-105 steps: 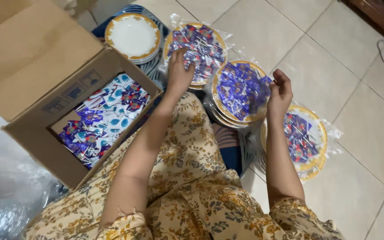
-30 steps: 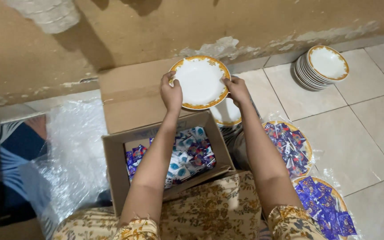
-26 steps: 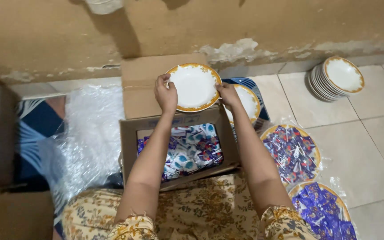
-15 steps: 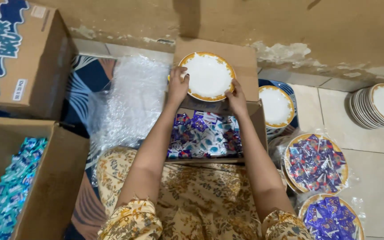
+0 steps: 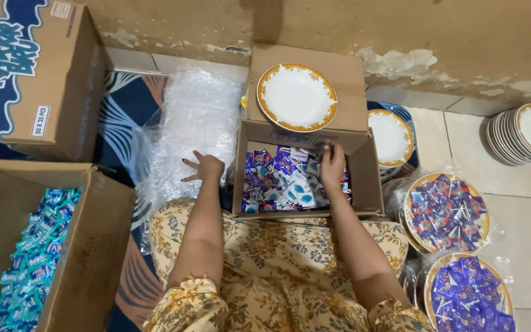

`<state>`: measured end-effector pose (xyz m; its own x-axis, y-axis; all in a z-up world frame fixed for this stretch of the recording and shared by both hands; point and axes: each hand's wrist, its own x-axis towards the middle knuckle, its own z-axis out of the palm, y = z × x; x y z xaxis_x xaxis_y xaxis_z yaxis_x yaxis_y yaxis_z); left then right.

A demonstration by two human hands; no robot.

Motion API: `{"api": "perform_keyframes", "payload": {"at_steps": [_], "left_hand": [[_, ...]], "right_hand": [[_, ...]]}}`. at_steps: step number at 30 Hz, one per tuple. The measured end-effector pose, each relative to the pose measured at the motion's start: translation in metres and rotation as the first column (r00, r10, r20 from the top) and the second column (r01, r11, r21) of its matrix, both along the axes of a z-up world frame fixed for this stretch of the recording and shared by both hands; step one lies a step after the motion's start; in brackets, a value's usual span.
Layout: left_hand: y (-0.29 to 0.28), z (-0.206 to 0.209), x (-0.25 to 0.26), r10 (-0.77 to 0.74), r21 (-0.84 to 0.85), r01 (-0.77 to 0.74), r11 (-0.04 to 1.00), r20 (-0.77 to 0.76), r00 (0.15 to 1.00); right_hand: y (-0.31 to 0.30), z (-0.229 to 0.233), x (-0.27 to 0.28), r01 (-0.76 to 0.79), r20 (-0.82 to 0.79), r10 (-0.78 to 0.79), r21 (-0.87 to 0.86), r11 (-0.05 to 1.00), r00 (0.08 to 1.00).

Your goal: Wrapping decorative plates in plastic and packing them into a box with candy packets.

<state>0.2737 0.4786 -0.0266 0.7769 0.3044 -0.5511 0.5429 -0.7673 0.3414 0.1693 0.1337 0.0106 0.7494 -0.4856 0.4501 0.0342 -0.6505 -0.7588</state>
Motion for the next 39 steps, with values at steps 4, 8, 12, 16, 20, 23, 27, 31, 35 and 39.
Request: {"api": "perform_keyframes", "payload": {"at_steps": [4,8,12,16,20,23,27,31,35,39], "left_hand": [[0.006,-0.068,0.034,0.142,-0.155,-0.132,0.979,0.057,0.988],[0.001,-0.055,0.054,0.332,-0.349,-0.146,0.926,0.565,0.755],[-0.024,0.069,0.05,0.311,-0.386,0.19,0.903,0.89,0.333],[-0.056,0.152,0.022,0.33,-0.528,0.501,0.686,0.839,0.432],[-0.082,0.145,0.027,-0.19,-0.033,0.66,0.75,0.946,0.263],[-0.093,0.15,0.012,-0.314,0.111,0.698,0.707,0.934,0.17],[-0.084,0.148,0.003,-0.357,0.16,0.65,0.743,0.916,0.183],[-0.077,0.126,-0.002,-0.076,-0.122,0.417,0.901,0.901,0.427],[-0.079,0.134,-0.026,0.129,-0.363,0.365,0.857,0.838,0.53],[-0.092,0.22,-0.084,0.368,-0.83,0.32,0.456,0.503,0.782]], "right_hand": [[-0.004,0.0,-0.002,-0.021,-0.004,0.021,-0.026,0.999,1.0],[0.003,0.013,-0.007,0.042,-0.091,-0.031,0.121,0.992,0.995],[0.009,0.024,-0.007,0.072,-0.054,-0.062,0.197,0.978,0.997],[0.007,0.039,0.019,0.029,0.049,-0.056,0.44,0.898,0.997],[0.017,0.094,0.03,-0.133,0.157,0.033,0.693,0.709,0.987],[0.017,0.123,0.031,-0.237,0.167,0.169,0.753,0.614,0.971],[0.005,0.112,0.041,-0.252,0.106,0.242,0.646,0.72,0.965],[0.01,0.101,0.048,-0.216,0.074,0.224,0.66,0.719,0.972],[0.037,0.12,0.039,-0.113,-0.062,0.227,0.722,0.683,0.972],[0.011,0.058,0.057,-0.203,-0.032,0.28,0.613,0.764,0.959]]}}
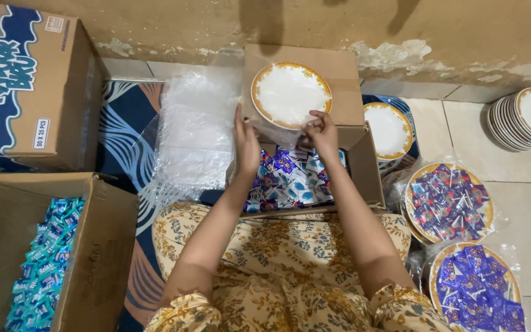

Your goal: Wrapping decorative plates in plastic and packing them into a box with candy packets.

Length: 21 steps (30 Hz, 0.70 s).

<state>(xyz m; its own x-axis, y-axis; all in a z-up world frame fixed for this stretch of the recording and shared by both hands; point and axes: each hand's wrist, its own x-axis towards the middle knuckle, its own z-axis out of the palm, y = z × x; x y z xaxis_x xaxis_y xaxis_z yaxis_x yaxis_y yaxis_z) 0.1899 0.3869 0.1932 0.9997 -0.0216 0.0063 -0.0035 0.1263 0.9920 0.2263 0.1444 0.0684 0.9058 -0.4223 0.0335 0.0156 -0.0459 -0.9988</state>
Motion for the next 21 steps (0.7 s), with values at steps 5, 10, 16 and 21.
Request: {"api": "perform_keyframes", "payload": {"at_steps": [5,10,16,21], "left_hand": [[-0.045,-0.037,0.017,0.065,-0.311,-0.091,0.946,-0.092,0.994],[-0.028,-0.068,0.033,0.202,-0.256,-0.208,0.944,-0.051,0.978],[-0.018,-0.142,0.072,0.221,-0.234,-0.275,0.933,-0.231,0.948],[-0.019,-0.072,0.044,0.13,-0.329,-0.18,0.927,-0.168,0.977]], "right_hand": [[0.012,-0.016,-0.005,0.079,0.136,-0.062,-0.127,0.989,0.989],[0.006,-0.006,0.004,0.417,0.022,-0.419,0.059,0.907,0.908],[0.017,0.016,0.009,0.075,-0.215,-0.006,0.314,0.946,0.977],[0.009,0.012,0.0,0.102,-0.123,-0.03,0.632,0.768,0.992]]}}
